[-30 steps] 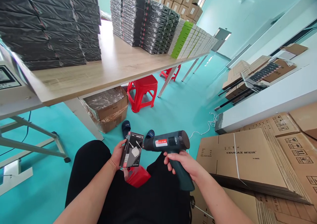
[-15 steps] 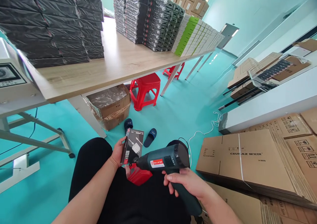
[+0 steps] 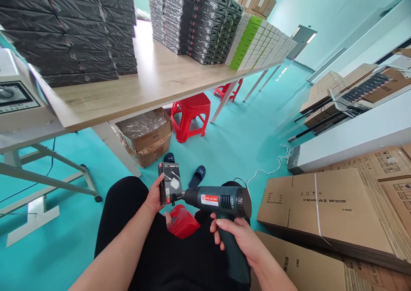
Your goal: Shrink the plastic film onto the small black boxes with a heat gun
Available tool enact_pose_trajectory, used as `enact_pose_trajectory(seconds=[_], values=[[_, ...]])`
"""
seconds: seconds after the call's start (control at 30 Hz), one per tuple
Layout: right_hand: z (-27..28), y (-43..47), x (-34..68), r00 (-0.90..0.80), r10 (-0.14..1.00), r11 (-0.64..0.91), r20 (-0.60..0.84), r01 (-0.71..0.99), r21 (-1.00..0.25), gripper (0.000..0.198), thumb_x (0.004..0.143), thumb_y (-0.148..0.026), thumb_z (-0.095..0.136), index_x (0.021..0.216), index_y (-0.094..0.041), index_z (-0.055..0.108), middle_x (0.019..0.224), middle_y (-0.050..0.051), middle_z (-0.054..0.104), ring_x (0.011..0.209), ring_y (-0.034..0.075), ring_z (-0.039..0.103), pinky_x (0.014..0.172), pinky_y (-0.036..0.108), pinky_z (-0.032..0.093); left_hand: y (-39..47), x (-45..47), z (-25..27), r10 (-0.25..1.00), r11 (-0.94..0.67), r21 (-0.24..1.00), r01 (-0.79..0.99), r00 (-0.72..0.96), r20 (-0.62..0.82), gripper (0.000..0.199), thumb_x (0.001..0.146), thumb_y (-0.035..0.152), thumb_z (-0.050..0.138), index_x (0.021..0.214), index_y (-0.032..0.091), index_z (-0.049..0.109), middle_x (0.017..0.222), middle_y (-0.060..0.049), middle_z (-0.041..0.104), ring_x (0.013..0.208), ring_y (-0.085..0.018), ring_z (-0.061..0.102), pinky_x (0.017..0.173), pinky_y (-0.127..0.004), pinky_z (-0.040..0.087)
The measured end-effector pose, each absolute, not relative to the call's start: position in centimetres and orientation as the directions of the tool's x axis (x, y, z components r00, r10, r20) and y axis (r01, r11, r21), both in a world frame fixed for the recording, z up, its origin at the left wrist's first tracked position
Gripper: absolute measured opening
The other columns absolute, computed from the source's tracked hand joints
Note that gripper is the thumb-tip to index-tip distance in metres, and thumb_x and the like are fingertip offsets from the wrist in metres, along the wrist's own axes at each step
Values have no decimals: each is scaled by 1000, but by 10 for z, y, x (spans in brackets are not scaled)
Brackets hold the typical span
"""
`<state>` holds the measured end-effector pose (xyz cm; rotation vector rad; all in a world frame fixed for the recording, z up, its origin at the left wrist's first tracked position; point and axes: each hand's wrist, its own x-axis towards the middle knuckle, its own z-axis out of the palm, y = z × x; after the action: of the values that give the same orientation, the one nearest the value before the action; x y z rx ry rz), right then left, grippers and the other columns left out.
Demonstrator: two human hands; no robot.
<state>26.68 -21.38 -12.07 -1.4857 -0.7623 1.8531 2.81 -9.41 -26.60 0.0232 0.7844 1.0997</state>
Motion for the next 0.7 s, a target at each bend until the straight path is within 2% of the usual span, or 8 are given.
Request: enact_pose_trajectory(seconds=[0.13, 0.3, 0.47, 0.63, 0.7], values=[[-125, -213, 262, -268, 754, -641, -600, -95, -762, 28, 76, -32, 64, 94, -11, 67, 83, 10, 67, 61, 16, 61, 51, 27, 46, -95, 27, -265, 809, 467, 379, -799, 213, -548, 31, 81, 33, 59, 102, 11, 63, 83, -10, 71, 76, -25, 69, 71, -37, 57], [-127, -209, 257, -134, 781, -623, -610, -101, -776, 30, 77, -35, 64, 96, -11, 66, 80, 9, 68, 58, 15, 60, 51, 26, 46, -94, 25, -265, 827, 433, 377, -819, 195, -527, 31, 80, 33, 59, 102, 11, 63, 83, -11, 71, 78, -26, 69, 72, -39, 57], [-125, -206, 257, -226, 773, -627, -593, -128, -768, 30, 76, -33, 65, 96, -11, 65, 81, 10, 67, 58, 15, 60, 49, 26, 46, -93, 25, -265, 840, 384, 390, -837, 141, -524, 29, 80, 34, 60, 99, 13, 64, 80, -10, 71, 78, -26, 68, 74, -40, 56], [-131, -204, 264, -46, 806, -591, -590, -132, -796, 30, 79, -34, 62, 99, -12, 63, 80, 8, 67, 60, 15, 59, 51, 26, 47, -90, 24, -268, 821, 351, 381, -855, 86, -565, 37, 77, 42, 62, 103, 15, 62, 89, -9, 70, 80, -26, 67, 76, -43, 55], [-131, -206, 264, -103, 785, -620, -611, -128, -774, 30, 78, -33, 62, 98, -12, 64, 80, 9, 67, 59, 15, 60, 50, 26, 46, -88, 23, -273, 796, 370, 373, -851, 84, -600, 40, 76, 45, 62, 105, 17, 61, 94, -9, 69, 83, -26, 67, 76, -45, 54]])
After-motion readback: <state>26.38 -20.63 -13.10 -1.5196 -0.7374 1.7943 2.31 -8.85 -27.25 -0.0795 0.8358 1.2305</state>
